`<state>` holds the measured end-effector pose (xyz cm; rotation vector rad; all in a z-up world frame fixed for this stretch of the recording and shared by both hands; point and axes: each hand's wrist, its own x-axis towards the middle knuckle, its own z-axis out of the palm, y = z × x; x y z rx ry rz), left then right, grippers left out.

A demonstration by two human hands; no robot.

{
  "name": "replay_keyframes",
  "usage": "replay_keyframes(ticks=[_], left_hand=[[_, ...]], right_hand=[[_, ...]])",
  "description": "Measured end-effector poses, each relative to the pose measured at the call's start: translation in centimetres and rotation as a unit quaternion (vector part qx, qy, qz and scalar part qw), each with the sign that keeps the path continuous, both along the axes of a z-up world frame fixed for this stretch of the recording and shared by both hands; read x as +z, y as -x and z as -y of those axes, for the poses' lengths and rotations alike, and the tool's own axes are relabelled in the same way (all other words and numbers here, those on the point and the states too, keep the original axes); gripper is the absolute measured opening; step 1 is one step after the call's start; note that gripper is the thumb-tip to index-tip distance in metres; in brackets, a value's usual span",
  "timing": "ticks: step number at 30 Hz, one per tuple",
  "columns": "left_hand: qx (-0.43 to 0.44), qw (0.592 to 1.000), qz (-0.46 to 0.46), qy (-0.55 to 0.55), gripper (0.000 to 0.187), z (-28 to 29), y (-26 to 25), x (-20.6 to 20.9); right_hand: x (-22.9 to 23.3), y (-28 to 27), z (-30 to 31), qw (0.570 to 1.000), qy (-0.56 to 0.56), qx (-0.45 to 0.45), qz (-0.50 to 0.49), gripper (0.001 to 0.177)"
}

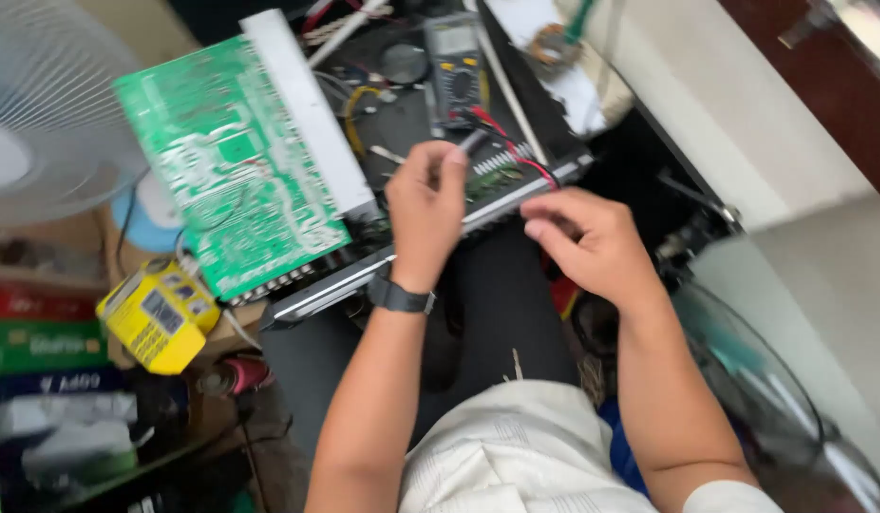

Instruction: The person holds a green circuit board and uses a metal tool to scrape or clean the surface of the board. They flip the board over to work on both sides, focusing on the solder points and component areas.

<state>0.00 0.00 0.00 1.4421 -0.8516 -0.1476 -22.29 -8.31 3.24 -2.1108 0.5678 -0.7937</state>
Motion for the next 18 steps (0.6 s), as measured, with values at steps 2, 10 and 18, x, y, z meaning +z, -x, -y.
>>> replay_keyframes(ticks=[2, 10, 18], left_hand=[[0.002, 0.999, -0.044, 0.017, 0.009, -0.6, 0.5, 1.2], [-0.055, 0.951, -0.289, 0.095, 0.016, -7.2, -1.8, 2.0], [0.004, 0.955, -0.281, 0.091, 0.019, -13.4, -5.5, 3.7]], right_hand=[[1.1, -3.8, -0.1, 0.998, -0.013, 0.014, 0.061, 0.024], [-1.0, -15.3, -1.9, 0.958, -0.149, 0.154, 0.191, 0.011], [-0.5, -21.2, -7.0, 0.918, -0.248, 0.241, 0.195, 0.009]])
